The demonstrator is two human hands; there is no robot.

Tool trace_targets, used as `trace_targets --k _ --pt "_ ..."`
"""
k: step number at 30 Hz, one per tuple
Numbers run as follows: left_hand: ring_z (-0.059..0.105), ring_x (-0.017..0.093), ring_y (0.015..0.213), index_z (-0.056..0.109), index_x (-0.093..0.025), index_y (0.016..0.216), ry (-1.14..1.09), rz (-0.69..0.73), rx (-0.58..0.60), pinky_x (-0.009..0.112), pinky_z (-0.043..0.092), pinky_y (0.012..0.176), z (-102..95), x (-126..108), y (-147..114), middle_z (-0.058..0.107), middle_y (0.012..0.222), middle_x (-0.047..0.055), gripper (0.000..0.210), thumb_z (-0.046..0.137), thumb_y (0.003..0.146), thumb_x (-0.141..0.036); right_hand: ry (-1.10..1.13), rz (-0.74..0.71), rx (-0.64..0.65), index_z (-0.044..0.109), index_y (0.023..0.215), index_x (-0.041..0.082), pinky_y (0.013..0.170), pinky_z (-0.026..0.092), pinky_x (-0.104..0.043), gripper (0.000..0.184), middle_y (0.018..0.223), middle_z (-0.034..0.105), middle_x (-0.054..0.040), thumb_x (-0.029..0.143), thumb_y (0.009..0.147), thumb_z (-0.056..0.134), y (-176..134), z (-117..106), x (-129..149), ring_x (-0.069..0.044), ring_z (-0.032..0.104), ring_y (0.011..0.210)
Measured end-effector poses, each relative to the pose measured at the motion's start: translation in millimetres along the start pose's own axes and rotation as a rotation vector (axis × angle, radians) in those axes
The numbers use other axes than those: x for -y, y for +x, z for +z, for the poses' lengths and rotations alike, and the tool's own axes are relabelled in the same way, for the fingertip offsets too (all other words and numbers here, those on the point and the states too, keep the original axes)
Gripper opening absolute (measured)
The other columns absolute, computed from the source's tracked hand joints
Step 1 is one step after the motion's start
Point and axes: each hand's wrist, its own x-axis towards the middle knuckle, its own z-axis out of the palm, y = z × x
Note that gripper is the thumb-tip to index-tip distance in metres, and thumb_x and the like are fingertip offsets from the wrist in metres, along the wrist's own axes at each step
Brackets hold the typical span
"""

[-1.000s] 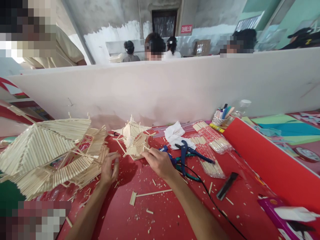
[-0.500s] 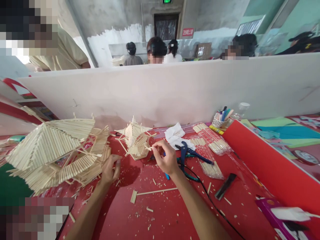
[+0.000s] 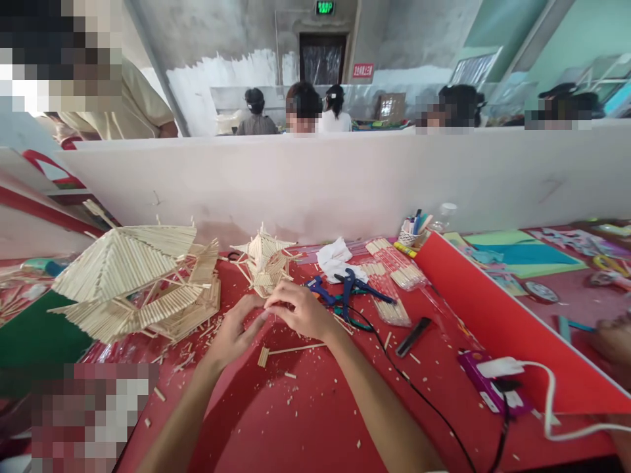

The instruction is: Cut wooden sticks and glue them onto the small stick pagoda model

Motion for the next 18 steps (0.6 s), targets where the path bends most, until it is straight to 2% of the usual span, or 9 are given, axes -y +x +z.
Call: trace_targets --k 3,9,13,18 --pt "0.063 0.021 0.092 0.066 -0.021 0.097 -0.05 -0.03 -0.013 0.036 0.05 0.085 -0.3 4 -10 0.069 0.096 0.007 0.021 0.052 0.098 -0.035 -0.002 0.024 -0.032 0.07 0.089 0.021 0.076 0.048 -0.027 0.012 0.087 0.062 -0.0025 0.026 0.096 0.062 -3 17 2 -0.015 0.06 0.081" --pt "0.065 0.021 0.091 0.068 -0.019 0.094 -0.171 -0.122 -0.076 0.035 0.051 0.087 -5.0 19 -26 0.07 0.095 0.006 0.023 0.054 0.095 -0.038 0.038 0.072 -0.096 0.07 0.085 0.02 0.08 0.049 -0.029 0.015 0.087 0.064 -0.0029 0.028 0.095 0.063 -11 42 -1 -0.016 0.061 0.084" --pt "0.065 0.021 0.091 0.069 -0.019 0.092 -0.214 -0.178 -0.043 0.034 0.05 0.086 -6.1 23 -28 0.071 0.094 0.006 0.023 0.057 0.093 -0.038 0.059 0.142 -0.149 0.07 0.083 0.019 0.082 0.049 -0.029 0.015 0.087 0.066 -0.0031 0.028 0.093 0.065 -16 52 -4 -0.017 0.063 0.085" --pt "0.066 0.021 0.087 0.069 -0.019 0.09 -0.226 -0.242 0.027 0.032 0.049 0.084 -4.2 23 -27 0.072 0.09 0.004 0.024 0.058 0.091 -0.04 0.092 0.204 -0.169 0.07 0.082 0.018 0.083 0.048 -0.029 0.01 0.086 0.067 -0.0029 0.02 0.091 0.066 -21 59 -15 -0.017 0.063 0.085"
